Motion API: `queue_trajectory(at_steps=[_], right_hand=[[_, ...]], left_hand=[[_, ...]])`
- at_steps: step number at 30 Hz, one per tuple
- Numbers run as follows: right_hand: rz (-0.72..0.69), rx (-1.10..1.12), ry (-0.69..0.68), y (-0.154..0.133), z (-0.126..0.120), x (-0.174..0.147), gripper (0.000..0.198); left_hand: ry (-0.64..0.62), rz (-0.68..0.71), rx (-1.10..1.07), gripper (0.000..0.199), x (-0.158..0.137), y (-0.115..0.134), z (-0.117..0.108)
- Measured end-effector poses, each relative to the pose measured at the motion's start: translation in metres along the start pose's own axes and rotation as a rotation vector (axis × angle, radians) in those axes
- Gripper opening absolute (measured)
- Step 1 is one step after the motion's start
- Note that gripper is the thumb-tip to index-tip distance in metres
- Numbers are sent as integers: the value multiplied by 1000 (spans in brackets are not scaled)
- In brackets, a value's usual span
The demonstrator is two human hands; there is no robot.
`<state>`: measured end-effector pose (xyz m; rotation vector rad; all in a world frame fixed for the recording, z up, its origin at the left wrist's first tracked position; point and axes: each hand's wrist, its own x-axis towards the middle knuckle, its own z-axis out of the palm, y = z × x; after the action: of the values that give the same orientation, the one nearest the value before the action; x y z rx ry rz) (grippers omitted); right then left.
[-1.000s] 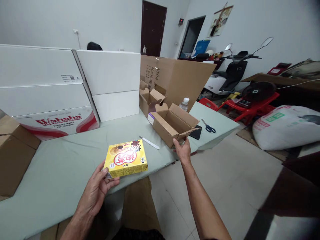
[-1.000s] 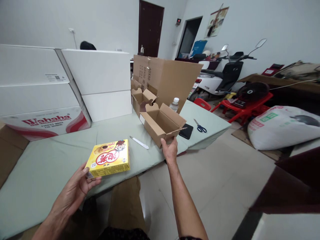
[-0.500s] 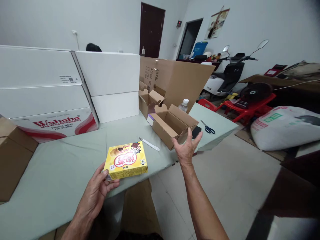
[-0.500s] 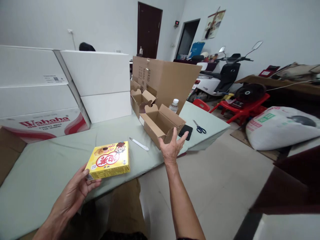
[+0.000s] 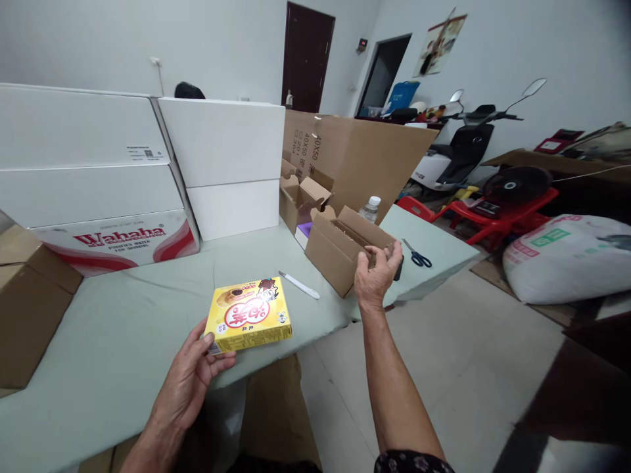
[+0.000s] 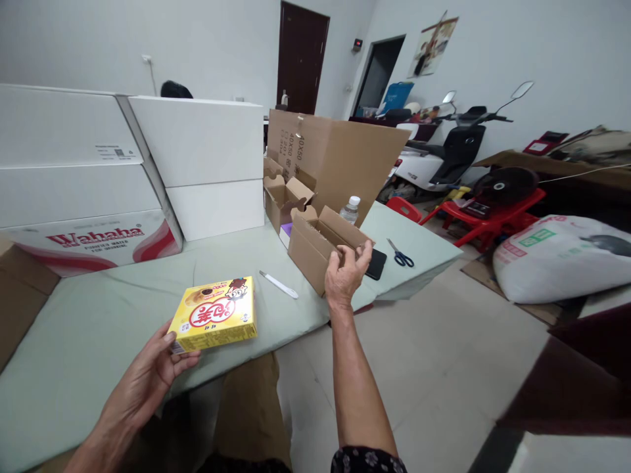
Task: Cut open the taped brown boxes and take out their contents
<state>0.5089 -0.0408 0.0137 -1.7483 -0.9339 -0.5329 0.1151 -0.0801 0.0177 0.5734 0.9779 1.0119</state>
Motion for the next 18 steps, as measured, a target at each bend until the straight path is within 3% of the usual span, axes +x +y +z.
queue_trajectory(at_steps=[3, 7, 12, 18], right_hand=[[-19, -11, 7, 9, -5, -14, 64], [92, -17, 47, 28, -7, -42, 108], [196, 139, -35, 36, -5, -51, 114], [297, 282, -23, 43, -7, -50, 126]], left_hand=[[4, 0, -3, 75, 1, -1, -1], [-3, -2, 7, 77, 1, -1, -3], [1, -6, 17, 74, 3, -3, -1], [1, -16, 6, 79, 4, -6, 2]])
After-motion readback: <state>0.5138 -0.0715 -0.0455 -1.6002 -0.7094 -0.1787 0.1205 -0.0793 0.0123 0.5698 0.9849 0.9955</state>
